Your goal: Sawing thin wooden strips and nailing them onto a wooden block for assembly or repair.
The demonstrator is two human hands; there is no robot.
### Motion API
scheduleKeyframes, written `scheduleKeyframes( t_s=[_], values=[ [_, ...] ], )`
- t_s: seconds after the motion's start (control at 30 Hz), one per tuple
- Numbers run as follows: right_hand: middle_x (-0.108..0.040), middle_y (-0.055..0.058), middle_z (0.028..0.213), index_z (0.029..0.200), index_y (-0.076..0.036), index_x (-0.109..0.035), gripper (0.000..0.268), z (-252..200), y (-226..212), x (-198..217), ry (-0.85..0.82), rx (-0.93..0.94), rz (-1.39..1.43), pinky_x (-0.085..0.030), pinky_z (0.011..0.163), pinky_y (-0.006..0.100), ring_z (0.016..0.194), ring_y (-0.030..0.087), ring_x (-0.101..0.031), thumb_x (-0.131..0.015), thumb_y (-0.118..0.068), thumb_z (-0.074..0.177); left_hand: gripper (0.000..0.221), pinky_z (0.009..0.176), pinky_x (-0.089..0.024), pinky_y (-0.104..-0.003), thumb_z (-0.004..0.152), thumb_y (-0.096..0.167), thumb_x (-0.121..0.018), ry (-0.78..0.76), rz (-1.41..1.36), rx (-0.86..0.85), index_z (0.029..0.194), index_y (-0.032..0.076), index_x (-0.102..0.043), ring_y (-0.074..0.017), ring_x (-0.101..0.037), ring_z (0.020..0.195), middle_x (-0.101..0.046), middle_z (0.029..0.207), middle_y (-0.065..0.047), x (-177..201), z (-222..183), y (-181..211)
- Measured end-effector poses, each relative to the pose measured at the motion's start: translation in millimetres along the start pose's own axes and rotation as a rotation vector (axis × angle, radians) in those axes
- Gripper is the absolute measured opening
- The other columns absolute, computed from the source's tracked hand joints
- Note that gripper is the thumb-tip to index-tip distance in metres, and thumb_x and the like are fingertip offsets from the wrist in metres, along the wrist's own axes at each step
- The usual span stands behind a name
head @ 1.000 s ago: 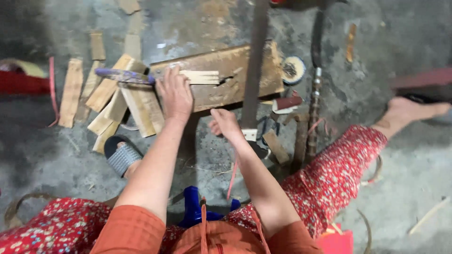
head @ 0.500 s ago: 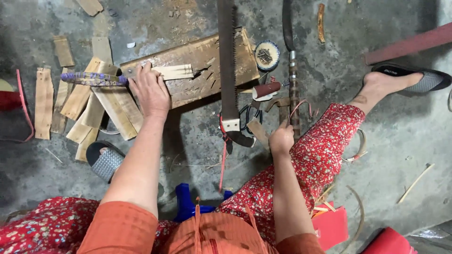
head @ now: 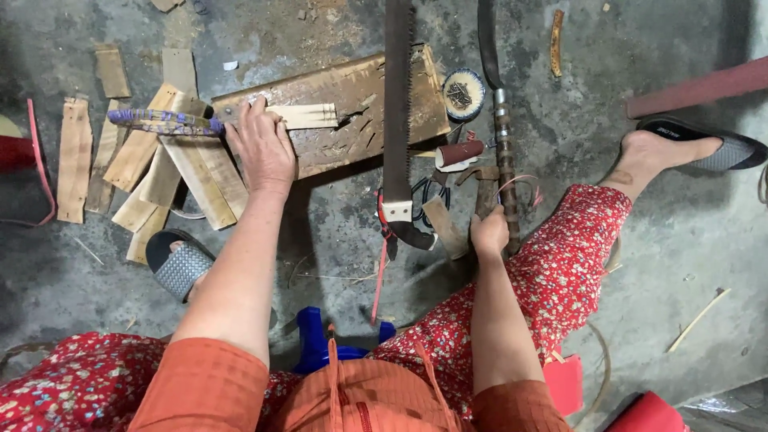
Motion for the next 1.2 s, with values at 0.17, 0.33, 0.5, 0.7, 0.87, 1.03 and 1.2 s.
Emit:
scheduleKeyframes(
  t_s=[0.17,0.33,0.5,0.7,0.87,1.03,1.2],
  values=[
    [-0.069,0.028,0.104,0.129,0.004,-0.055,0.052,-3,-1,0,0.072,-0.027,0.387,-0.055,0.088,0.058,0.104,0.044,-0.069,-0.076,-0.021,0.089,0.01,0.113,-0.027,-0.065,0.11,0.028,-0.048,0.023,0.035,0.01,0.109,0.019,-0.046,-0.031,-0.037,0.145,-0.049,0.15,-0.005,-1,-2,4],
    [-0.064,0.042,0.111,0.132,0.012,-0.056,0.047,-7,-30,15,0.22,0.035,0.644,-0.053,0.094,0.054,0.111,0.053,-0.063,-0.067,-0.013,0.093,0.011,0.114,-0.028,-0.062,0.108,0.032,-0.049,0.09,0.112,0.015,0.108,0.021,-0.048,-0.029,-0.04,0.144,-0.051,0.148,-0.003,-14,0,-3],
    [-0.06,0.009,0.071,0.104,-0.009,-0.058,0.028,-17,-56,50,0.219,-0.146,1.319,-0.05,0.038,0.028,0.046,0.019,-0.064,-0.066,-0.035,0.099,0.01,0.115,-0.029,-0.063,0.106,0.032,-0.049,0.072,-0.003,0.04,0.106,0.022,-0.048,-0.028,-0.041,0.144,-0.053,0.147,0.0,-10,-2,-1],
    [-0.055,0.005,0.082,0.142,-0.001,-0.047,0.047,-42,-75,101,0.057,0.051,1.479,-0.054,0.043,0.027,0.053,0.014,-0.062,-0.068,-0.021,0.105,0.013,0.116,-0.03,-0.058,0.107,0.033,-0.048,0.086,-0.028,0.026,0.106,0.02,-0.051,-0.0278,-0.046,0.14,-0.056,0.143,-0.001,0,-20,-8],
    [-0.051,0.008,0.066,0.12,-0.006,-0.051,0.024,-111,-150,160,-0.043,0.173,1.562,-0.043,0.038,0.025,0.043,0.015,-0.052,-0.059,-0.02,0.103,0.012,0.115,-0.024,-0.068,0.104,0.035,-0.055,0.078,-0.044,0.117,0.105,0.023,-0.056,-0.029,-0.042,0.142,-0.055,0.142,0.002,11,-31,-4],
    [-0.057,0.003,0.055,0.1,-0.014,-0.057,0.007,-135,-181,140,-0.14,0.32,1.297,-0.041,0.035,0.024,0.038,0.014,-0.051,-0.062,-0.013,0.095,0.007,0.1,-0.041,-0.041,0.097,0.036,-0.069,0.161,-0.207,0.026,0.096,0.029,-0.067,-0.0168,-0.057,0.104,-0.059,0.098,0.013,9,18,36],
    [-0.06,0.006,0.058,0.115,-0.007,-0.063,0.02,-154,-180,105,-0.242,0.474,1.137,-0.047,0.051,0.026,0.051,0.014,-0.057,-0.066,-0.007,0.095,0.012,0.09,-0.051,-0.033,0.084,0.024,-0.078,0.207,-0.445,0.121,0.089,0.026,-0.067,-0.018,-0.067,0.088,-0.068,0.081,0.009,-20,39,48]
  ],
)
Point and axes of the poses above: each hand's wrist, its own z-axis towards the middle knuckle, its own x-axis out of the back of the hand, y = z × x, the point moved 1 cm from there along z, towards the middle knuckle
